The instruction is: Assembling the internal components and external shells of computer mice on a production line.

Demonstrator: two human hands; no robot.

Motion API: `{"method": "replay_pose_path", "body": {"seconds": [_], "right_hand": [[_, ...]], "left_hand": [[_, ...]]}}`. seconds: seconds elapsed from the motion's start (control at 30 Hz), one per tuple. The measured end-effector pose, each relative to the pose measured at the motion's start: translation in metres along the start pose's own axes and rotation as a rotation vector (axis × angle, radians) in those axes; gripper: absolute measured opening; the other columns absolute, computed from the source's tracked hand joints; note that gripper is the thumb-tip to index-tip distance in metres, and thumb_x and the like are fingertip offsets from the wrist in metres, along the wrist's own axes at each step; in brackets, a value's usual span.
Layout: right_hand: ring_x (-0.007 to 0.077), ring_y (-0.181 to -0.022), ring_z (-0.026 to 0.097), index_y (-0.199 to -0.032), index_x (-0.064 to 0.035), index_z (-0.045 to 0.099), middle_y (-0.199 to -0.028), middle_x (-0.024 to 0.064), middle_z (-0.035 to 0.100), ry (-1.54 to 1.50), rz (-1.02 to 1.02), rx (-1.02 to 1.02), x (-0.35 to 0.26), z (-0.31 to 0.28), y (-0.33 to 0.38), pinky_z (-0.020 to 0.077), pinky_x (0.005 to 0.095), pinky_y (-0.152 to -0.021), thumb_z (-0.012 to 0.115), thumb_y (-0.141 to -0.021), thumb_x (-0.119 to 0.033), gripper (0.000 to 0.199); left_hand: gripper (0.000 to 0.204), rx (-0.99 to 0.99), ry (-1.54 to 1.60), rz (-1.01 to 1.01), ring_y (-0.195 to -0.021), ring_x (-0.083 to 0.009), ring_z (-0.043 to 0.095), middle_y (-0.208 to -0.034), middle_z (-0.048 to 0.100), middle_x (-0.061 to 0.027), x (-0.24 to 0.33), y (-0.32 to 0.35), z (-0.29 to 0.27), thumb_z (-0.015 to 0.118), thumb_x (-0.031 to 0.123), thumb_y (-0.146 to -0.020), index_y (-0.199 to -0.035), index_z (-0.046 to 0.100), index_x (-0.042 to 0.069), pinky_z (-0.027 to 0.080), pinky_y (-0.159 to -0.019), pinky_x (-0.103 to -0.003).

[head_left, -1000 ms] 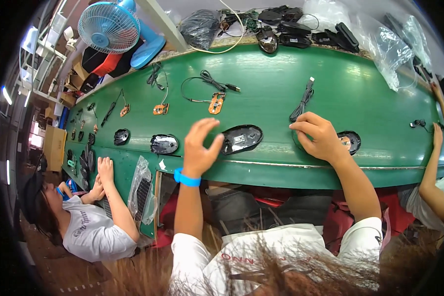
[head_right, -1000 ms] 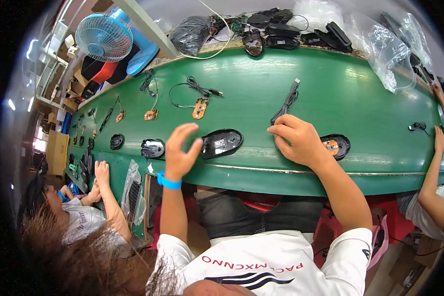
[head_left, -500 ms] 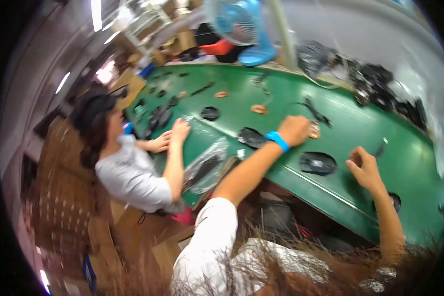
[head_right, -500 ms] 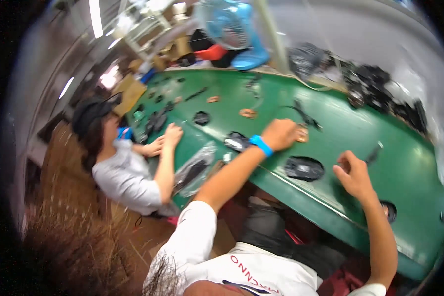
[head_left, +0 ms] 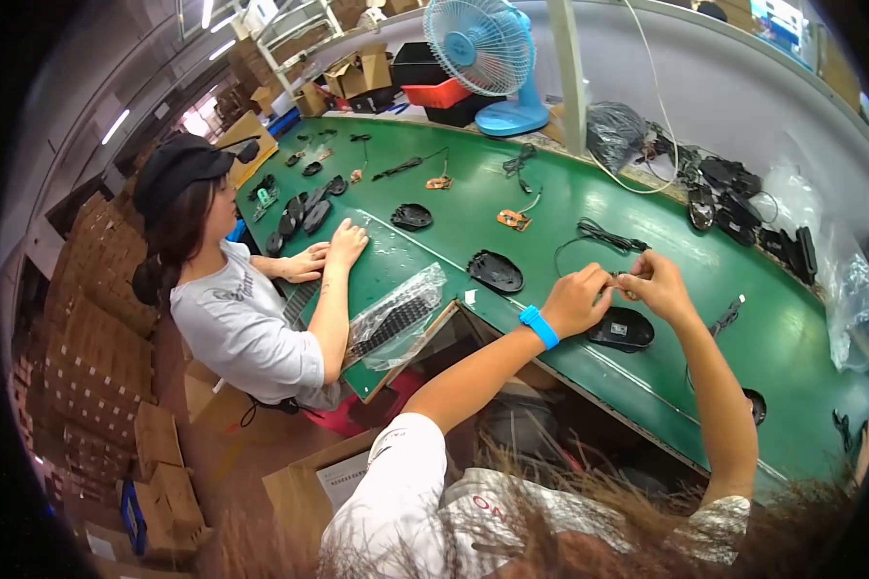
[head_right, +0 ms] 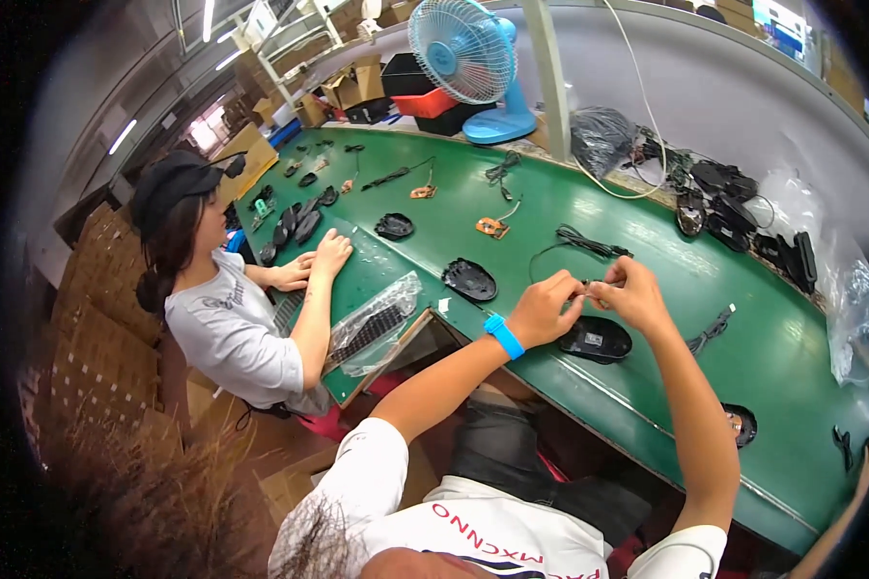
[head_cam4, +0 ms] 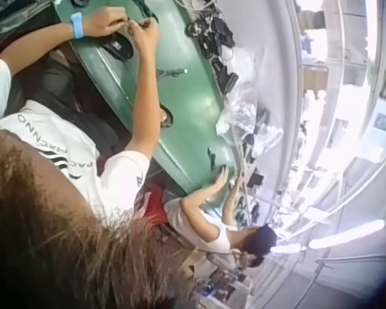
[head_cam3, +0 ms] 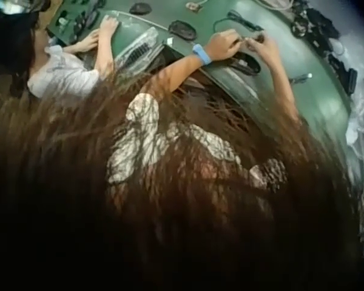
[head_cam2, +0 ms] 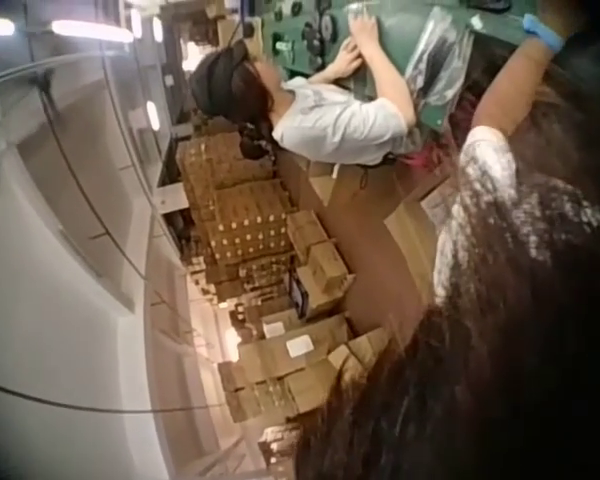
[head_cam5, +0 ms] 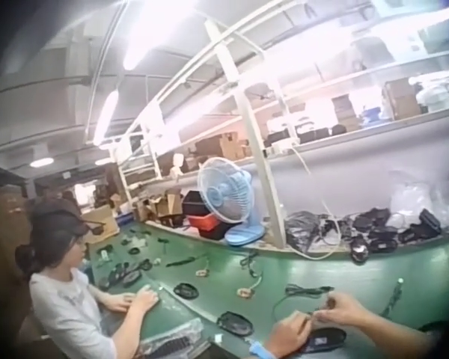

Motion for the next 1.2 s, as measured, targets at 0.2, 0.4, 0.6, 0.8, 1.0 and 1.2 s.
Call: {"method": "replay_pose_path", "body": {"seconds": [0.2,0.4,0.6,0.8,1.0,1.2], "right_hand": [[0.0136,-0.062,0.064,-0.077,-0.0041,0.060,-0.070,0.0055,0.066,-0.044,0.308,-0.159,-0.008,0.004,0.014,0.0513,0.0281,-0.055,0.084,-0.079,-0.029,0.035],[0.0131,-0.070,0.064,-0.082,-0.0039,0.064,-0.076,0.0053,0.068,-0.048,0.266,-0.219,-0.016,0.017,0.006,0.0524,0.0311,-0.059,0.083,-0.078,-0.027,0.030],[0.0205,-0.076,0.069,-0.092,0.0005,0.067,-0.084,0.0125,0.072,0.211,0.061,-0.180,-0.034,0.015,0.021,0.0542,0.0355,-0.066,0.080,-0.076,-0.022,0.030],[0.0243,-0.078,0.066,-0.101,-0.0017,0.064,-0.087,0.0124,0.069,0.210,-0.090,0.032,-0.060,-0.006,0.050,0.0524,0.0366,-0.071,0.075,-0.080,-0.014,0.027],[0.0289,-0.086,0.062,-0.105,-0.0039,0.061,-0.098,0.0122,0.069,0.459,-0.320,0.244,-0.068,-0.019,0.099,0.0513,0.0388,-0.077,0.073,-0.081,-0.010,0.027],[0.0304,-0.091,0.059,-0.104,-0.0074,0.060,-0.110,0.0085,0.069,0.582,-0.355,0.295,-0.066,-0.019,0.120,0.0495,0.0425,-0.081,0.074,-0.076,-0.008,0.031]], "left_hand": [[0.009,0.067,-0.150,0.092,-0.075,-0.0347,0.063,-0.087,0.061,-0.0134,0.020,0.001,-0.003,0.068,0.006,-0.084,-0.090,0.062,0.005,0.051,-0.065,-0.043],[0.008,0.151,-0.105,0.115,-0.072,-0.0335,0.062,-0.086,0.061,-0.0127,0.023,0.007,-0.026,0.068,0.003,-0.085,-0.092,0.063,0.004,0.050,-0.062,-0.041],[0.015,0.003,0.053,0.000,-0.075,-0.0303,0.065,-0.090,0.064,-0.0123,0.009,0.009,-0.014,0.070,0.004,-0.086,-0.100,0.065,0.003,0.052,-0.066,-0.039],[0.022,0.056,0.175,0.112,-0.079,-0.0273,0.069,-0.100,0.069,-0.0127,0.024,0.008,-0.032,0.073,0.005,-0.085,-0.106,0.067,0.002,0.055,-0.070,-0.037],[0.018,-0.160,0.215,-0.094,-0.084,-0.0265,0.070,-0.096,0.071,-0.0116,-0.003,0.031,-0.021,0.075,0.006,-0.085,-0.101,0.069,0.001,0.055,-0.076,-0.037],[0.014,-0.139,0.195,0.017,-0.079,-0.0258,0.070,-0.089,0.071,-0.0117,0.004,0.040,-0.021,0.076,0.006,-0.084,-0.096,0.071,0.003,0.054,-0.071,-0.037]]}}
Point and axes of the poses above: each hand's wrist, its own y-axis away from the middle knuckle, its own z-axis out of the palm, x = y × z, the point moved 9 cm from there along -y, towards the middle knuckle
